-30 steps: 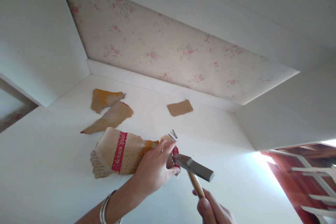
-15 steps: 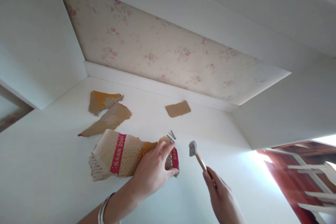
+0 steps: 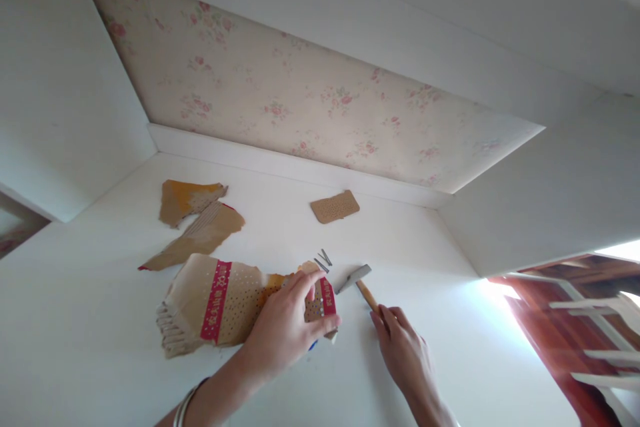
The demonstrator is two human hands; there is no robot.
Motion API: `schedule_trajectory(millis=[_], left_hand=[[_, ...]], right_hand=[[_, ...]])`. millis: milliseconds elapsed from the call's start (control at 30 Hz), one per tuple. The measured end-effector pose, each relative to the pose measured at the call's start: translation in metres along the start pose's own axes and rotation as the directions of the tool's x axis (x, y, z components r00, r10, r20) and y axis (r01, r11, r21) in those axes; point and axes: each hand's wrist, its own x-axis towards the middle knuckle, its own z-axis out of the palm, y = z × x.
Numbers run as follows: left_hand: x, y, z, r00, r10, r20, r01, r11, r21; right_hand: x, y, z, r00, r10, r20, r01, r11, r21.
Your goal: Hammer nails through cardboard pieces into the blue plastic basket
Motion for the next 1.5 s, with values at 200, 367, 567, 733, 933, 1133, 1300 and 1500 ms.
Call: schedule_trajectory(millis=[200,367,567,733,933,1133,1300,1500], left_hand=[[0.002,0.002,-0.006,0.988,-0.078,-0.135,0.043,0.968,-0.247],[0.003,0.005,-0.006,0.976,-0.15,-0.161,0.095,0.947,-0.308],[0.001,0.006,-0.007,0.977,-0.11,-0.183,0.062,0.967,-0.247],[0.002,0.006,-0.007,0.975,-0.131,-0.179,0.083,0.964,-0.252],[0.001,0.006,-0.006,0.977,-0.13,-0.167,0.087,0.966,-0.245],[0.001,0.006,-0.006,0.977,-0.139,-0.159,0.096,0.963,-0.254],[0.0,0.005,-0.007,0.98,-0.123,-0.157,0.082,0.965,-0.248],[0.0,0.007,-0.008,0.983,-0.1,-0.157,0.058,0.965,-0.254]], right_hand=[[0.013,-0.017,-0.004,0.997,-0.022,-0.074,0.021,1.0,-0.023],[0.045,-0.071,-0.012,0.977,-0.179,-0.114,0.186,0.981,0.058],[0.079,-0.101,-0.007,0.971,-0.227,-0.072,0.229,0.973,0.027],[0.083,-0.101,-0.001,0.973,-0.227,-0.037,0.227,0.974,-0.021],[0.085,-0.103,0.003,0.975,-0.223,0.018,0.223,0.974,-0.042],[0.088,-0.103,-0.003,0.968,-0.248,0.048,0.245,0.967,0.065],[0.087,-0.099,-0.003,0.988,-0.154,-0.016,0.153,0.952,0.264],[0.061,-0.073,-0.02,0.997,-0.028,-0.068,0.064,0.797,0.601]])
